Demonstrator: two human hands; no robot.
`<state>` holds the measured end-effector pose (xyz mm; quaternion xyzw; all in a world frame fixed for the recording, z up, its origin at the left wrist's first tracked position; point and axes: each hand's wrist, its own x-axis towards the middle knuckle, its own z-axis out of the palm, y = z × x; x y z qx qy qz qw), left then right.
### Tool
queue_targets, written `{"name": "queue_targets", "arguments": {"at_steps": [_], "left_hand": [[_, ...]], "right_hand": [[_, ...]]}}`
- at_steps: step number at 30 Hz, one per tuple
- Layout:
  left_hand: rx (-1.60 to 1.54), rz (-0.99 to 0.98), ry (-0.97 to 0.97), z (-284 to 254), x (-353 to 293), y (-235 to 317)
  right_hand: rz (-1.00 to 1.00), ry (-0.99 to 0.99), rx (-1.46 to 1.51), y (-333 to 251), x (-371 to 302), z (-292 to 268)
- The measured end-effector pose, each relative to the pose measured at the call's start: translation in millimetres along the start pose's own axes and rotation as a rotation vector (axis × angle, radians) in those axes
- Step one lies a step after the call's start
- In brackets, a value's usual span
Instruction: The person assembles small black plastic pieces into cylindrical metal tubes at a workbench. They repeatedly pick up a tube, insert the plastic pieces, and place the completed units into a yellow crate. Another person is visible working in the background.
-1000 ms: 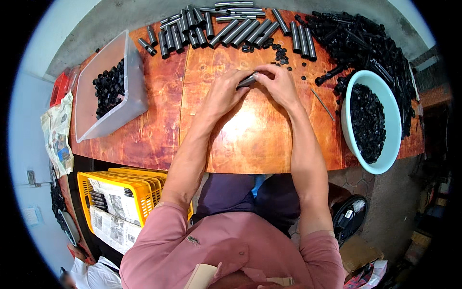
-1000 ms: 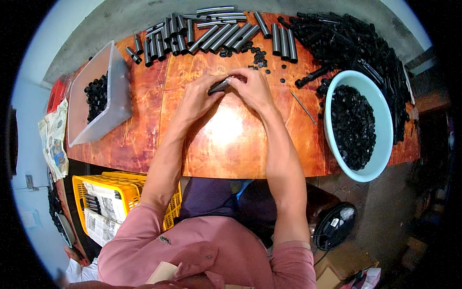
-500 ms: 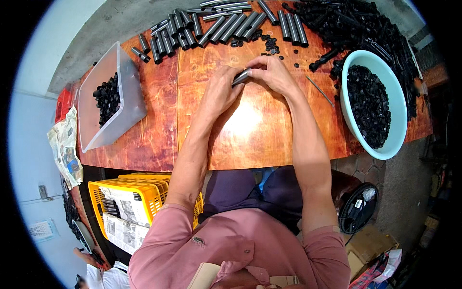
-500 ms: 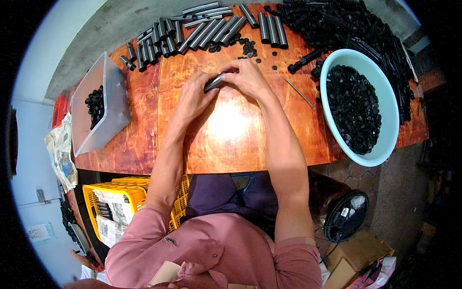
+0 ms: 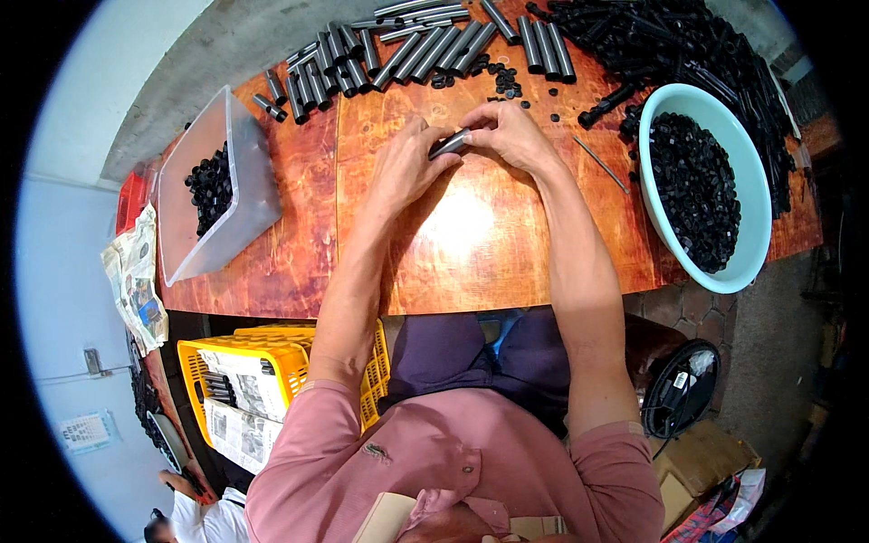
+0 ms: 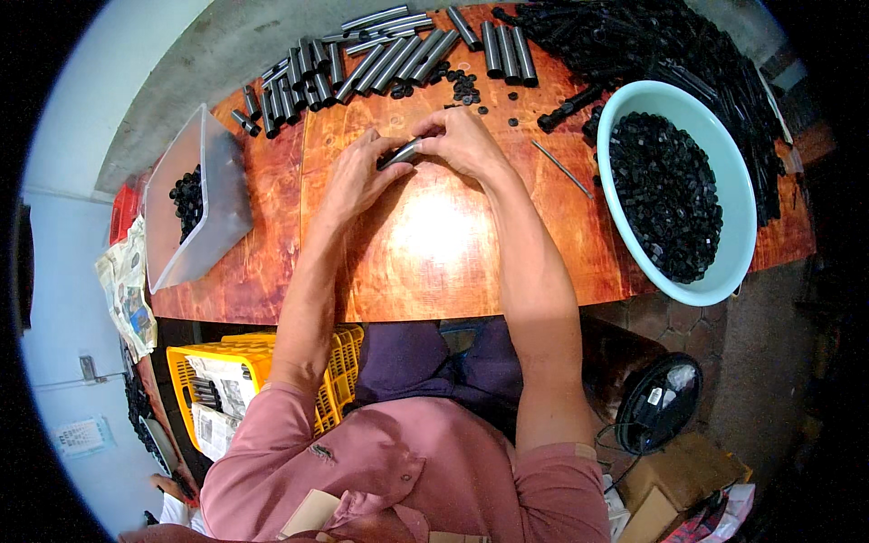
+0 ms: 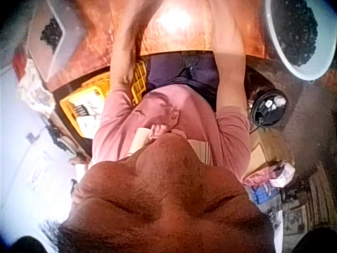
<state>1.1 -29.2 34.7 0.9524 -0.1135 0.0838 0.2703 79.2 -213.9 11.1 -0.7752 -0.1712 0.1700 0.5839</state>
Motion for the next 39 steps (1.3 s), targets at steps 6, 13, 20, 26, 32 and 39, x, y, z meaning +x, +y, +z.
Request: {"name": "queue_targets", "arguments": {"at_steps": [6,13,20,26,32,39], "left_hand": [[-0.078,0.021,0.046,4.3,-4.3,-10.8],[-0.151,-0.003,0.027,7.4,-1.7,-14.3],[-0.111,0.081,0.059,10.9,-1.9,-18.0],[-0.111,0.042,0.017,6.9,-1.3,-15.1],[-0.185,0.140,0.039,7.1,6.7,-13.9],[-0.200,0.190,0.083,12.4,6.0,-18.6]], "right_hand": [[-0.002,0.000,0.009,-5.9,-3.3,0.3],[-0.003,-0.019,0.034,-2.0,-1.5,0.7],[-0.005,0.121,-0.029,0.1,10.7,4.3],[0.067,0.222,-0.710,-33.3,49.2,43.4],[-0.040,0.386,-0.738,-16.0,60.9,52.6],[-0.038,0.352,-0.759,-14.4,56.7,53.3]]}}
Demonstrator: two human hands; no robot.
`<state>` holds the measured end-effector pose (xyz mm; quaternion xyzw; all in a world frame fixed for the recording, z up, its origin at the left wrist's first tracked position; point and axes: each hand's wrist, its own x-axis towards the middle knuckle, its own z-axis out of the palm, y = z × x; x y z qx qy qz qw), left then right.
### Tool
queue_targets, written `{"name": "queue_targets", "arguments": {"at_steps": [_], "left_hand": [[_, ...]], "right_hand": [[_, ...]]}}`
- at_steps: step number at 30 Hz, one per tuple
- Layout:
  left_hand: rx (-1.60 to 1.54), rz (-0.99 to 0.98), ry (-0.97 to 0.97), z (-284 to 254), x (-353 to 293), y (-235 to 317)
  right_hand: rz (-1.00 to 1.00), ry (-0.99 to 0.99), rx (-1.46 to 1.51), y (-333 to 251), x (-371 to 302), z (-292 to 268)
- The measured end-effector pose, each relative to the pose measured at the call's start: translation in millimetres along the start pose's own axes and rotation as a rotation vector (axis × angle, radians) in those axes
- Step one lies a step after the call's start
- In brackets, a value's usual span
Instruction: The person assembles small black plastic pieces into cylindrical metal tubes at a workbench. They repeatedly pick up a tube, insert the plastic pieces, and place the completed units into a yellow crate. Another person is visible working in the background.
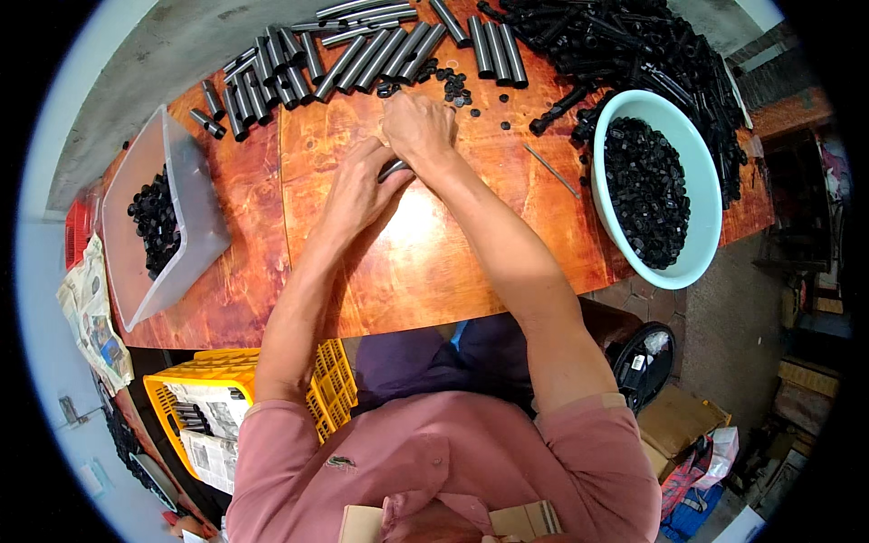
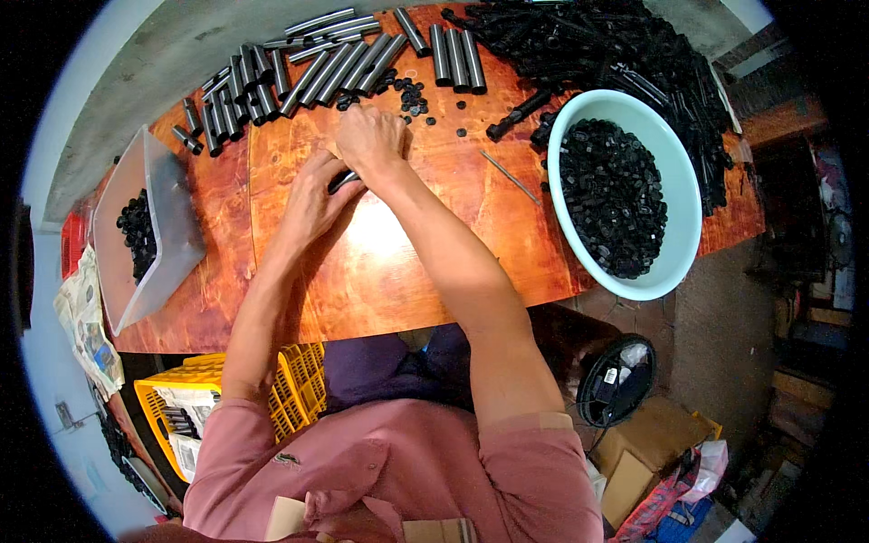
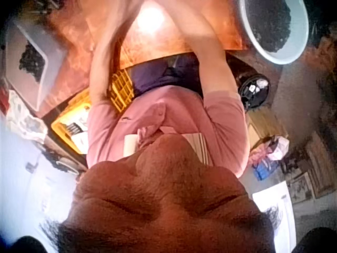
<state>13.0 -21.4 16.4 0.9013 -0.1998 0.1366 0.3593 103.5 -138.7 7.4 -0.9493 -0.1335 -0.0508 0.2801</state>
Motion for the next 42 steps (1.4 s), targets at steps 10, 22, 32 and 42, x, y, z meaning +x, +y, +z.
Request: {"name": "queue_targets", "arguments": {"at_steps": [10,22,32,42], "left_hand": [[0.006,-0.018,0.013,-4.6,-5.5,9.3],[0.080,-0.230,-0.002,-2.2,-13.1,12.2],[-0.609,-0.550,0.211,-6.6,-13.1,4.5],[-1.578,-0.739,0.257,-8.7,-20.2,12.6]], "right_hand": [[0.044,0.019,0.012,-6.0,-2.8,-3.5],[0.172,0.071,0.649,17.3,-5.1,-6.9],[0.161,0.186,0.903,36.9,-11.9,2.7],[0.149,0.160,1.083,36.1,-12.1,-0.2]]}}
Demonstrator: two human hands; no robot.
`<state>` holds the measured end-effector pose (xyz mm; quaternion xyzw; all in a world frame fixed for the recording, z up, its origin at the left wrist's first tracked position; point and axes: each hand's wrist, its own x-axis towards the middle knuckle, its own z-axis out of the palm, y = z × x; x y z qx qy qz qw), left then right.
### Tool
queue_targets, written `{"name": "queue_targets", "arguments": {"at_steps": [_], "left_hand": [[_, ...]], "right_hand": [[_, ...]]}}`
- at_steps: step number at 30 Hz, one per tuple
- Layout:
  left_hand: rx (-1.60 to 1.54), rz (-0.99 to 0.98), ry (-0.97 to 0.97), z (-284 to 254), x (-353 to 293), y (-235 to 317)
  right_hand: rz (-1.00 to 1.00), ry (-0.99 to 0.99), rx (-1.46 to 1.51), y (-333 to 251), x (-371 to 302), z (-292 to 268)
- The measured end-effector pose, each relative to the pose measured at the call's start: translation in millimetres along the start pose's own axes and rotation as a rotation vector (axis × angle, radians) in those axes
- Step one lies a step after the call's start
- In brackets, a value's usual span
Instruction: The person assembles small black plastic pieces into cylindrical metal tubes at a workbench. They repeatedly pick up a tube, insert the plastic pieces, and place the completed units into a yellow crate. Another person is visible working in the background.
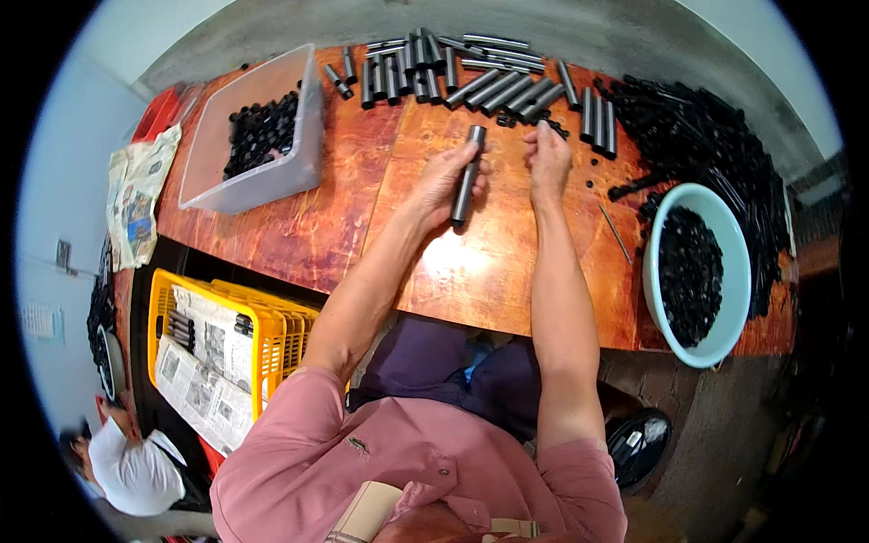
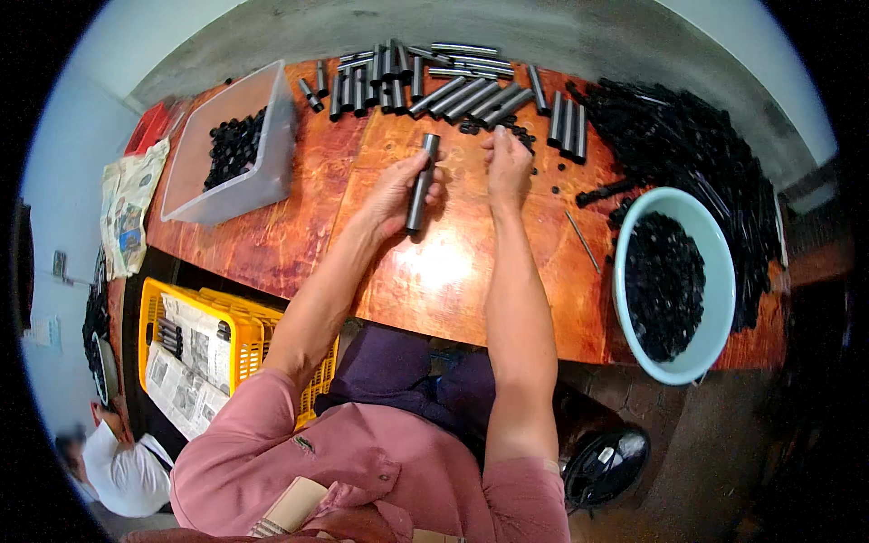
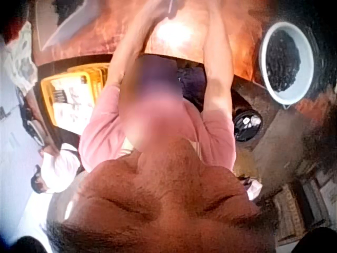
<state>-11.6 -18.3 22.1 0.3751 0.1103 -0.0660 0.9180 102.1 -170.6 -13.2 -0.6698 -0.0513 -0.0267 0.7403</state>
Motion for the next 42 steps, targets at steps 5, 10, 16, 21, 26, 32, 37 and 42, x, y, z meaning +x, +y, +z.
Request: {"name": "queue_targets", "arguments": {"at_steps": [5,10,16,21,26,32,37,42], "left_hand": [[0.161,0.118,0.048,-2.2,9.7,-8.0],[0.195,0.151,0.053,-11.7,14.8,-13.9],[0.226,0.226,0.057,-13.0,4.0,-6.8],[0.244,0.371,0.004,3.1,-77.1,17.2],[0.245,0.310,0.119,-47.0,-209.5,29.8],[0.507,0.577,1.070,-165.2,-358.5,65.4],[0.544,0.429,1.451,-298.9,-443.5,62.3],[0.490,0.081,1.574,-357.5,-456.1,15.4]], "right_hand": [[-0.086,0.000,0.033,1.6,5.4,-1.5],[-0.064,-0.011,0.065,10.8,10.5,0.4],[-0.038,0.008,-0.002,24.3,25.8,-5.7],[-0.036,-0.015,0.035,18.0,26.1,-13.2],[-0.048,0.008,-0.003,4.2,15.0,-8.8],[-0.017,-0.035,0.007,31.1,39.4,-23.0],[-0.074,0.028,-0.063,20.5,28.6,-14.4],[-0.080,0.043,-0.051,20.5,24.4,-8.9]]}}
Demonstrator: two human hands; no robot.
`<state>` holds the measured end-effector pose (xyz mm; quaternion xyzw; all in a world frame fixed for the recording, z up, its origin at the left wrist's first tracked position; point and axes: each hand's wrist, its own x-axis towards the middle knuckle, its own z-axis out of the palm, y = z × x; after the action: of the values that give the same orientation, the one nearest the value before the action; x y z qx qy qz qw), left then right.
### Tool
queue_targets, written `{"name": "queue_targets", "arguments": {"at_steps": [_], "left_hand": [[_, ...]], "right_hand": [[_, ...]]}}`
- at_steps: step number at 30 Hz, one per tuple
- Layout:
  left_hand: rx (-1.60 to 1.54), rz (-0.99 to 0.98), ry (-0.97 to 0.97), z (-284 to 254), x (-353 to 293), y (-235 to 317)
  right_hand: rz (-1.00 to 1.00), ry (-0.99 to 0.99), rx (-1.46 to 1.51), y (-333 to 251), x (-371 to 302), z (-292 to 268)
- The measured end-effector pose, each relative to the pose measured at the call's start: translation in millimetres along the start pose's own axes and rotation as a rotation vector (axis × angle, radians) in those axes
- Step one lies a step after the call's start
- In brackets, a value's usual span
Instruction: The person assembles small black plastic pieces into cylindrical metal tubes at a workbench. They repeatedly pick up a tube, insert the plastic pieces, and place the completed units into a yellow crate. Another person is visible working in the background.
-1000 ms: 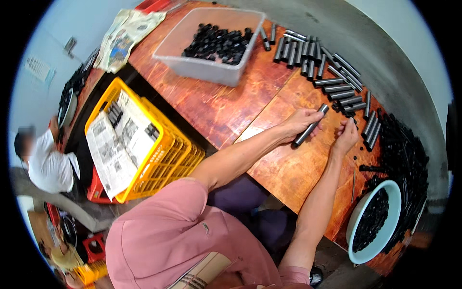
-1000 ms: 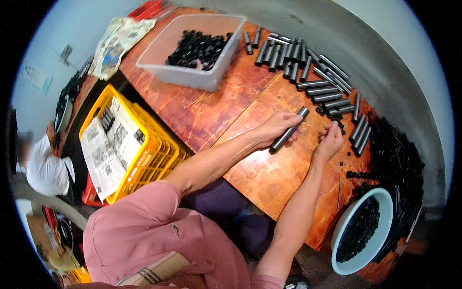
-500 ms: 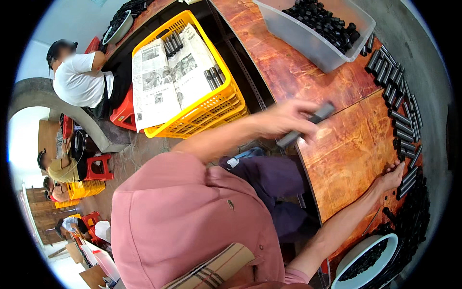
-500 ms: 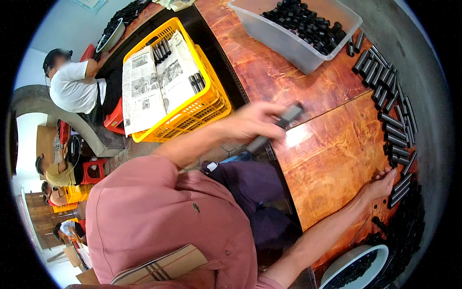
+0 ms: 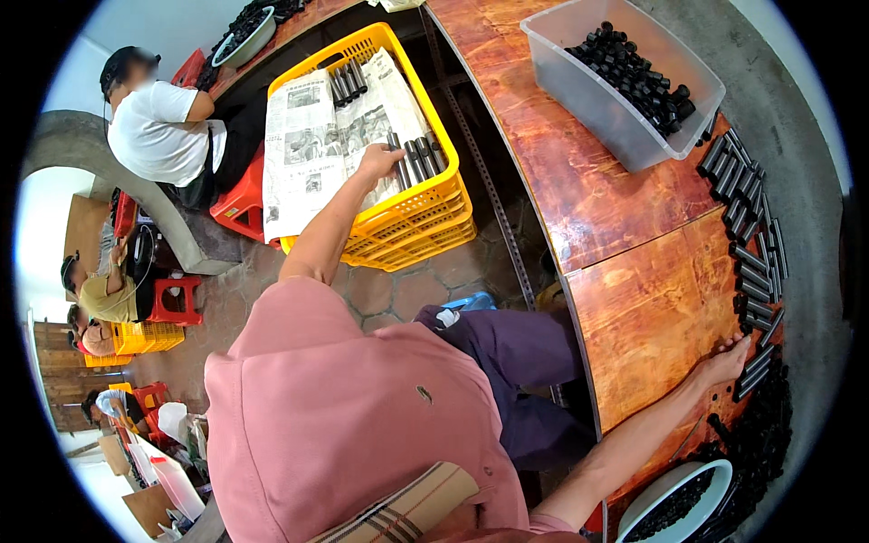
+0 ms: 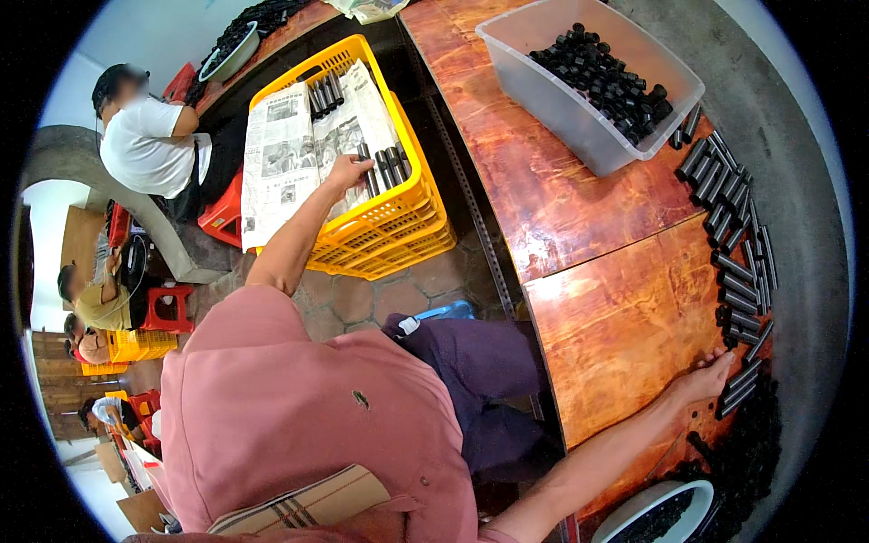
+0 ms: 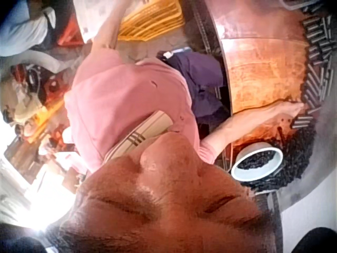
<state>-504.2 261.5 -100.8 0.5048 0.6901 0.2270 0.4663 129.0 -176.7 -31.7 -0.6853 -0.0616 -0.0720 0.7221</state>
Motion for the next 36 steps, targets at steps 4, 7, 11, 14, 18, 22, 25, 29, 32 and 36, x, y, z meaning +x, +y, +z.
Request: {"name": "queue_targets", "arguments": {"at_steps": [4,7,11,14,18,22,25,29,32,36], "left_hand": [[0.016,0.026,0.032,18.2,-6.1,-6.8],[0.007,0.022,0.018,19.2,-3.5,-14.5],[-0.094,0.010,0.002,18.7,-17.9,-13.4],[-0.060,0.019,-0.048,15.9,-11.2,-12.0],[0.002,0.014,-0.027,15.3,-6.4,-13.4],[0.001,0.044,0.006,16.7,1.6,-20.9],[0.062,0.083,0.015,17.4,0.1,-18.7],[0.068,0.060,0.019,15.4,-5.4,-7.9],[0.255,0.237,0.117,4.0,17.3,-26.2],[0.167,0.227,-0.003,9.3,16.6,-13.8]], "right_hand": [[-0.008,-0.004,-0.022,0.9,2.4,-4.9],[-0.011,0.013,-0.052,0.7,2.8,-4.0],[0.003,0.009,-0.025,-4.1,-1.8,-3.1],[0.005,-0.011,-0.005,-3.1,-0.5,-4.6],[0.003,-0.021,-0.003,0.5,1.9,-5.6],[-0.010,-0.061,0.029,1.8,2.5,-5.9],[-0.004,-0.036,-0.020,0.3,1.6,-6.0],[-0.005,-0.016,-0.039,0.1,1.1,-7.5],[0.001,-0.037,0.008,0.1,0.1,-2.5],[0.006,-0.044,0.029,0.4,1.9,-6.8]]}}
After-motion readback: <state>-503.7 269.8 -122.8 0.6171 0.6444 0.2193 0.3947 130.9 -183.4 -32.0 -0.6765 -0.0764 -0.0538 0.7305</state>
